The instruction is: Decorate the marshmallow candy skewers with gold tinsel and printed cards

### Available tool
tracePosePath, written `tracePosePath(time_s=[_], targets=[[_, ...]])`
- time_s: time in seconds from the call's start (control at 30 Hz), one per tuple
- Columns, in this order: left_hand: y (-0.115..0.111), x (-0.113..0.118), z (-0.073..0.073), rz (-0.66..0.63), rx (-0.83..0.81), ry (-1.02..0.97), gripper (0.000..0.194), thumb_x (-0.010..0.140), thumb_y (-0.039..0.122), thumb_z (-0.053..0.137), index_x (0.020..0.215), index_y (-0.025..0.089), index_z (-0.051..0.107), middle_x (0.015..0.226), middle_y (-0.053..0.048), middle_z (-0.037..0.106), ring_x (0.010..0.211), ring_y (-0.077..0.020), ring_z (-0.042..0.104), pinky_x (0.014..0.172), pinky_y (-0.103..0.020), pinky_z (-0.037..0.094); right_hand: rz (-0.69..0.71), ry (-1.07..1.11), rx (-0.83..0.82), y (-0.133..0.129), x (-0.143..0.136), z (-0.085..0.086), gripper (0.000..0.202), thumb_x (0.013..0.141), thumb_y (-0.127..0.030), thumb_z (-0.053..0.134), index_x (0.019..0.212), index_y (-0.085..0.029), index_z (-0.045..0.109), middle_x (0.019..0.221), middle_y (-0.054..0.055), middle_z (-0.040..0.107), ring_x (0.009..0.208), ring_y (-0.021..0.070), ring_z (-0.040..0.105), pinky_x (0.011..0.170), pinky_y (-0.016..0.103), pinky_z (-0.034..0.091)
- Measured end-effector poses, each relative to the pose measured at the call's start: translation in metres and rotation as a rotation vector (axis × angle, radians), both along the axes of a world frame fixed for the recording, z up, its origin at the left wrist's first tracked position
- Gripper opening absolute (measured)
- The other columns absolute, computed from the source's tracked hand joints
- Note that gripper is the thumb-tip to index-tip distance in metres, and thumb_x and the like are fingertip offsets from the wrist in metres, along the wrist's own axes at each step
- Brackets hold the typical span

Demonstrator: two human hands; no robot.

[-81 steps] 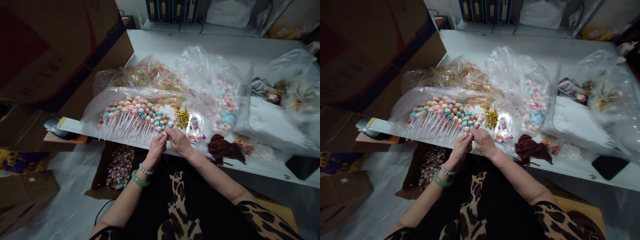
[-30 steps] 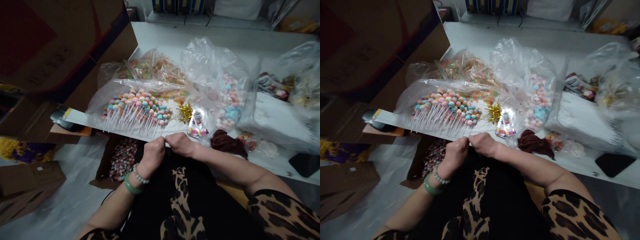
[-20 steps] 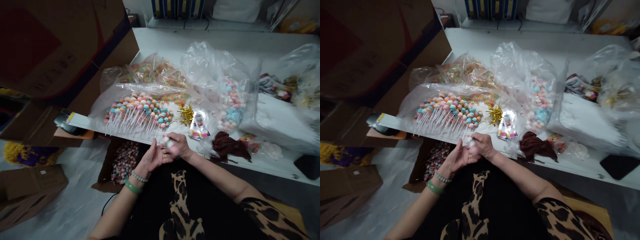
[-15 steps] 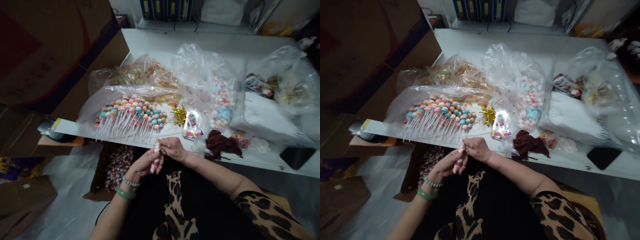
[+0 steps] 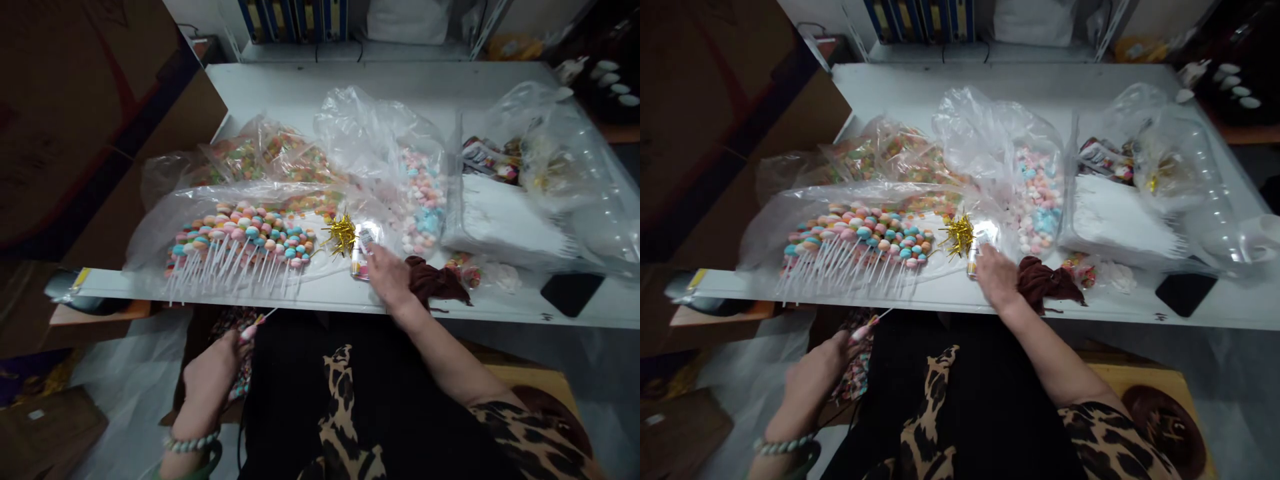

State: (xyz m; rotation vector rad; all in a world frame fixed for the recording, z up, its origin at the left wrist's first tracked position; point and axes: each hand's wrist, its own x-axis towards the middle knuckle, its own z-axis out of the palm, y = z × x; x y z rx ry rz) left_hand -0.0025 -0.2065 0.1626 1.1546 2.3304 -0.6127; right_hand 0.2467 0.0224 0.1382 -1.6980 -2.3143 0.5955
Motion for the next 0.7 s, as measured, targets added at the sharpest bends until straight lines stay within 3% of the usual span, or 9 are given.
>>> tracePosePath(time_s=[0.07, 0.17, 0.27, 0.37, 0.47, 0.57, 0.63, 0.7], targets=[[-0.011, -0.005, -0.006, 0.025, -0.021, 0.198, 0.043, 0.093, 0.045, 0.038, 0.114, 0.012, 0.057, 0.1, -0.02, 0.067, 0.09, -0.0366, 0.065, 0.07, -0.04, 0.042, -0.11, -0.116, 0.073, 0.021, 0.018, -0.008, 0.033, 0.089, -0.033, 0.054, 0.116, -0.014, 0.058, 0.108, 0.018, 0.065, 0.097, 0.0275, 0.059, 0.077, 0.033, 0.039], [-0.004, 0.001, -0.011, -0.038, 0.137, 0.17, 0.045, 0.093, 0.042, 0.039, 0.124, 0.012, 0.055, 0.112, -0.02, 0.065, 0.096, -0.0367, 0.065, 0.078, -0.046, 0.044, -0.172, -0.056, -0.096, 0.037, 0.033, -0.031, 0.036, 0.079, -0.034, 0.061, 0.111, -0.018, 0.059, 0.092, 0.01, 0.069, 0.083, 0.0247, 0.061, 0.069, 0.03, 0.039], [0.026, 0.021, -0.014, 0.007, 0.428, -0.169, 0.037, 0.091, 0.039, 0.045, 0.118, 0.02, 0.062, 0.119, -0.014, 0.066, 0.101, -0.0284, 0.065, 0.083, -0.037, 0.046, -0.283, 0.153, -0.15, 0.04, 0.038, -0.05, 0.022, 0.074, -0.028, 0.057, 0.093, -0.02, 0.066, 0.076, 0.002, 0.067, 0.07, 0.0193, 0.059, 0.062, 0.027, 0.036], [0.063, 0.047, -0.019, 0.133, 0.652, -0.642, 0.026, 0.083, 0.037, 0.058, 0.097, 0.02, 0.071, 0.102, -0.009, 0.073, 0.094, -0.0237, 0.067, 0.084, -0.032, 0.048, -0.312, 0.265, -0.062, 0.04, 0.043, -0.053, 0.016, 0.075, -0.028, 0.053, 0.073, -0.019, 0.066, 0.07, 0.003, 0.066, 0.068, 0.0178, 0.057, 0.063, 0.026, 0.037], [0.096, 0.074, -0.023, 0.208, 0.669, -1.006, 0.024, 0.077, 0.036, 0.062, 0.087, 0.017, 0.073, 0.081, -0.006, 0.072, 0.076, -0.0201, 0.065, 0.07, -0.029, 0.048, -0.284, 0.271, 0.019, 0.041, 0.054, -0.044, 0.023, 0.081, -0.033, 0.051, 0.076, -0.02, 0.07, 0.077, 0.004, 0.068, 0.075, 0.0193, 0.059, 0.068, 0.027, 0.04], [0.12, 0.098, -0.025, 0.248, 0.654, -1.183, 0.026, 0.076, 0.036, 0.063, 0.086, 0.015, 0.074, 0.073, -0.005, 0.069, 0.068, -0.0164, 0.06, 0.064, -0.026, 0.046, -0.275, 0.326, 0.182, 0.037, 0.06, -0.033, 0.028, 0.085, -0.034, 0.048, 0.088, -0.02, 0.072, 0.09, 0.008, 0.068, 0.087, 0.0215, 0.06, 0.078, 0.03, 0.043], [0.13, 0.109, -0.025, 0.336, 0.681, -1.27, 0.032, 0.075, 0.037, 0.066, 0.095, 0.014, 0.073, 0.082, -0.007, 0.07, 0.071, -0.0162, 0.061, 0.066, -0.026, 0.047, -0.248, 0.434, 0.213, 0.029, 0.058, -0.028, 0.03, 0.087, -0.035, 0.047, 0.089, -0.018, 0.071, 0.088, 0.007, 0.067, 0.086, 0.0213, 0.06, 0.078, 0.03, 0.044], [0.138, 0.116, -0.023, 0.443, 0.731, -1.351, 0.045, 0.072, 0.039, 0.069, 0.11, 0.015, 0.069, 0.103, -0.01, 0.07, 0.081, -0.0177, 0.063, 0.069, -0.027, 0.049, -0.19, 0.56, 0.124, 0.016, 0.05, -0.026, 0.03, 0.088, -0.038, 0.047, 0.086, -0.018, 0.07, 0.076, 0.005, 0.065, 0.075, 0.0197, 0.059, 0.071, 0.029, 0.045]])
